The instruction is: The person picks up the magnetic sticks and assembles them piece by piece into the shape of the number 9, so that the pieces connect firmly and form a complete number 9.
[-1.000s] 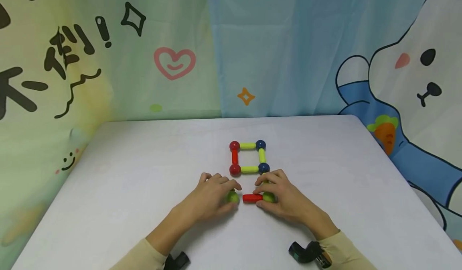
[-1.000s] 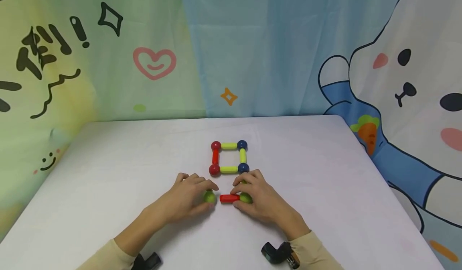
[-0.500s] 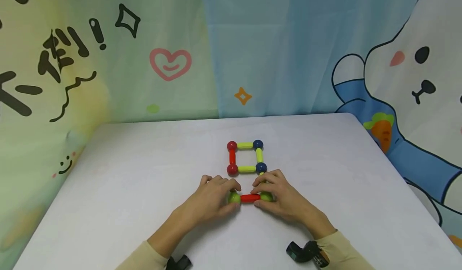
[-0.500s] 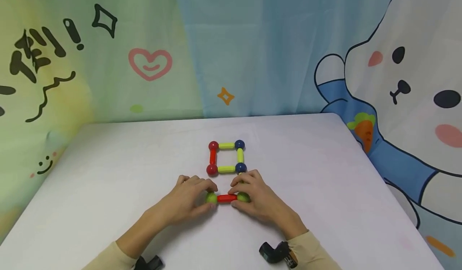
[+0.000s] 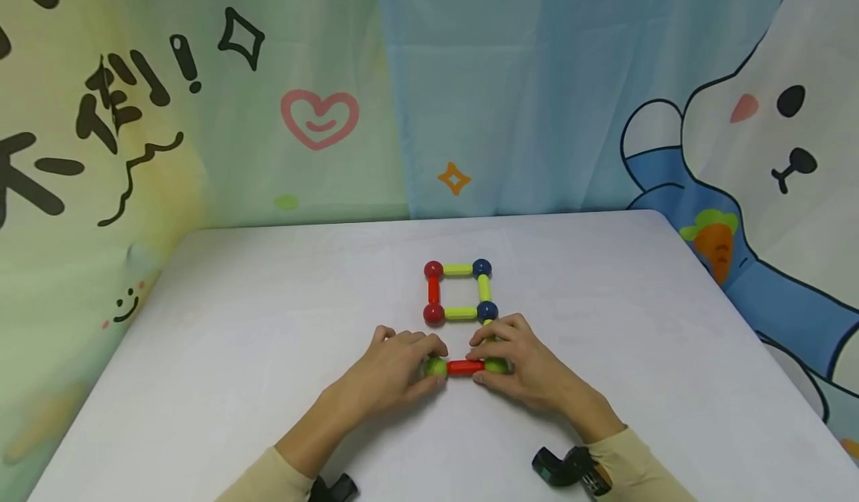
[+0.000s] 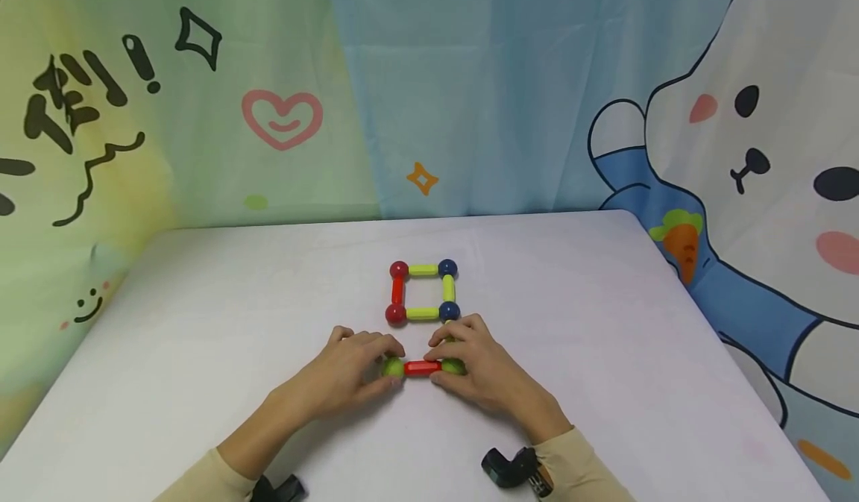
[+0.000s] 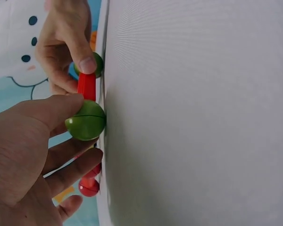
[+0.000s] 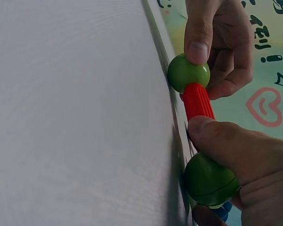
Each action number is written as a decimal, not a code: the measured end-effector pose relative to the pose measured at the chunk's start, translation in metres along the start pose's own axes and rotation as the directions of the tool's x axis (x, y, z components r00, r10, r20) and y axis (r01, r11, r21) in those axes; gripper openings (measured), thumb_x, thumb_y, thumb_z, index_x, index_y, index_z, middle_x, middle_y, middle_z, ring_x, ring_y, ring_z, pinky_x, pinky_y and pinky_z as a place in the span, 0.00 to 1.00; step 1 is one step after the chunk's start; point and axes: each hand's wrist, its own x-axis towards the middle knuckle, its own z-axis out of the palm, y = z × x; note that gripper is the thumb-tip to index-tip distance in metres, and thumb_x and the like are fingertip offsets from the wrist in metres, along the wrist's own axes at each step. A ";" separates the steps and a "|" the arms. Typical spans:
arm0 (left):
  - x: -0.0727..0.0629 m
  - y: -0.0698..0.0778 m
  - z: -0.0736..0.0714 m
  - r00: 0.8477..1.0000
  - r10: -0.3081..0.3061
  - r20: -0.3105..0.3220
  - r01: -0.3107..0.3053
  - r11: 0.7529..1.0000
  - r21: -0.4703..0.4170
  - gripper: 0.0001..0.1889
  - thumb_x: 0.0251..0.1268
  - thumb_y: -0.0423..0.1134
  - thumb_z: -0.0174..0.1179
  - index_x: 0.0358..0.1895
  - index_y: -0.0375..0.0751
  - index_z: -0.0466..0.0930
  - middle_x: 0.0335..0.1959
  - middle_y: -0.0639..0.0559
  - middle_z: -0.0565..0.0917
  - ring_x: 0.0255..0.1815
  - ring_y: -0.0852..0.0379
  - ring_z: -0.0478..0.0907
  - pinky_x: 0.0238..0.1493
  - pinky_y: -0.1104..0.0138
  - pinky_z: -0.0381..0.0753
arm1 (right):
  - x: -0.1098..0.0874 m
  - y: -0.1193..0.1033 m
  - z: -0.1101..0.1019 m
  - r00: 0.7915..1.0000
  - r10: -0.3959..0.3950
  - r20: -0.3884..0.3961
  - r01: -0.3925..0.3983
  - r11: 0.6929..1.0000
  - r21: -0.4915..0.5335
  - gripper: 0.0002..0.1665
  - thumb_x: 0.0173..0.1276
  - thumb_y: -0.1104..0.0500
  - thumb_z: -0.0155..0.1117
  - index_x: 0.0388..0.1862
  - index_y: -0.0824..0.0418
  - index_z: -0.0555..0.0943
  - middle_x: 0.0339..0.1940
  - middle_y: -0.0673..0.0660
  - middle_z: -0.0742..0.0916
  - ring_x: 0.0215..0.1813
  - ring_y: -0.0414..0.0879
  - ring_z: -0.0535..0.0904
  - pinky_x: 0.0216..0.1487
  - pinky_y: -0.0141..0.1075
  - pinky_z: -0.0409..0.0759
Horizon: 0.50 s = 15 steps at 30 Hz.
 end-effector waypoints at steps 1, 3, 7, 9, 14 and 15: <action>0.000 -0.001 0.000 1.000 -0.001 0.002 0.001 1.000 -0.001 0.16 0.68 0.52 0.67 0.56 0.56 0.80 0.50 0.59 0.86 0.53 0.59 0.81 0.58 0.49 0.67 | 0.001 0.000 0.000 1.000 -0.001 -0.001 0.001 1.000 -0.003 0.14 0.60 0.57 0.80 0.45 0.48 0.90 0.54 0.44 0.83 0.58 0.43 0.67 0.57 0.46 0.74; 0.001 -0.003 0.000 1.000 -0.006 0.004 0.006 1.000 -0.002 0.17 0.68 0.52 0.67 0.56 0.56 0.80 0.50 0.59 0.86 0.54 0.59 0.80 0.58 0.50 0.67 | 0.003 0.001 0.001 1.000 -0.002 0.003 0.002 1.000 -0.003 0.14 0.60 0.57 0.80 0.46 0.48 0.90 0.54 0.45 0.83 0.59 0.44 0.68 0.58 0.47 0.74; -0.001 -0.008 0.000 1.000 -0.019 0.015 0.019 1.000 -0.021 0.18 0.68 0.56 0.66 0.57 0.56 0.80 0.51 0.59 0.85 0.55 0.60 0.80 0.58 0.50 0.68 | 0.007 0.002 0.002 0.999 0.009 0.048 -0.010 1.000 0.020 0.17 0.61 0.55 0.79 0.50 0.49 0.89 0.56 0.46 0.82 0.61 0.45 0.67 0.60 0.49 0.75; -0.004 -0.010 -0.001 0.999 -0.026 0.023 0.027 0.999 -0.039 0.20 0.69 0.59 0.64 0.58 0.56 0.80 0.54 0.59 0.84 0.57 0.60 0.78 0.59 0.50 0.68 | 0.008 0.002 0.003 0.997 0.028 0.071 -0.031 0.999 0.040 0.20 0.63 0.54 0.78 0.55 0.49 0.88 0.58 0.46 0.81 0.62 0.46 0.67 0.60 0.49 0.75; -0.008 -0.019 -0.008 1.000 -0.025 -0.012 0.024 0.996 -0.086 0.26 0.70 0.62 0.61 0.64 0.54 0.77 0.61 0.57 0.79 0.65 0.58 0.74 0.58 0.52 0.67 | 0.006 0.003 0.000 0.995 0.082 0.058 -0.087 0.993 0.083 0.26 0.65 0.50 0.76 0.62 0.49 0.84 0.63 0.45 0.79 0.64 0.46 0.67 0.61 0.51 0.77; -0.008 -0.021 -0.011 0.999 -0.023 -0.030 0.020 0.996 -0.090 0.27 0.71 0.62 0.60 0.65 0.54 0.76 0.62 0.57 0.78 0.66 0.58 0.74 0.58 0.52 0.67 | 0.005 0.003 -0.001 0.995 0.087 0.050 -0.091 0.992 0.085 0.27 0.66 0.50 0.76 0.64 0.49 0.83 0.64 0.45 0.79 0.65 0.46 0.67 0.62 0.52 0.77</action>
